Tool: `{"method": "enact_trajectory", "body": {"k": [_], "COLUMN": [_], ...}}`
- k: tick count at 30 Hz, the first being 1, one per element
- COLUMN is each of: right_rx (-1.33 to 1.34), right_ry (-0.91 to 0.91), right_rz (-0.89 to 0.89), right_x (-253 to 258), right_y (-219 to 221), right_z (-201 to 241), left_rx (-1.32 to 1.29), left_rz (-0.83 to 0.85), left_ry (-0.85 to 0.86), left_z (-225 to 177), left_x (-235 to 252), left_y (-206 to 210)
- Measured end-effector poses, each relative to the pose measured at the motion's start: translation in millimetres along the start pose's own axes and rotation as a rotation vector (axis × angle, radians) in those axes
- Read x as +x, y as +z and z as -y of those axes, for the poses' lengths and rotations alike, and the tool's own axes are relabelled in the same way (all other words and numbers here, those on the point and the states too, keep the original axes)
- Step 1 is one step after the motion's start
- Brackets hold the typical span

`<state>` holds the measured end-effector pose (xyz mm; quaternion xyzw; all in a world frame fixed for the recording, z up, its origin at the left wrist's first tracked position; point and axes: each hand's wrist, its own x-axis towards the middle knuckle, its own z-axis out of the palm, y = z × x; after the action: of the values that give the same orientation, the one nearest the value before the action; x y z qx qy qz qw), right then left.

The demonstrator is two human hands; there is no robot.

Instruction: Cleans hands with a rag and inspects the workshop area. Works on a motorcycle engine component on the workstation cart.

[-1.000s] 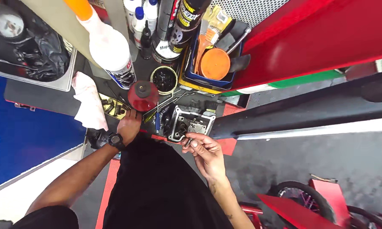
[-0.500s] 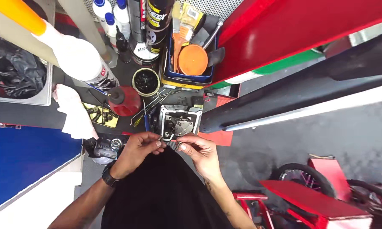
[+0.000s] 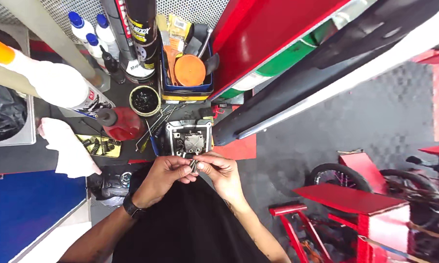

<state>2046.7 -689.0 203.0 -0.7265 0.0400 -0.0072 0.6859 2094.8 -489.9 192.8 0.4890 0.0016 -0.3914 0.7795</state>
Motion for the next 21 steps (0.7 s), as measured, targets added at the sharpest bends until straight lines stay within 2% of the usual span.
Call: {"method": "enact_trajectory", "body": {"k": [6,12,17,21], "right_rx": [-0.05,-0.034,0.133,0.243], "right_ry": [-0.024,0.045,0.157,0.134], "right_rz": [-0.069,-0.024,-0.014,-0.011], "right_x": [-15,-28,-38,-43], "right_y": [-5,-17,-23,-27], "right_z": [6,7,1,-4], "left_rx": [0.024,0.122,0.122,0.163], "left_rz": [0.041,0.049,0.033,0.026], "left_ry": [-0.009,-0.017,-0.014,0.097], "left_z": [2,8,17,25], "left_x": [2,5,7,7], "left_y": [10,20,23,19]}}
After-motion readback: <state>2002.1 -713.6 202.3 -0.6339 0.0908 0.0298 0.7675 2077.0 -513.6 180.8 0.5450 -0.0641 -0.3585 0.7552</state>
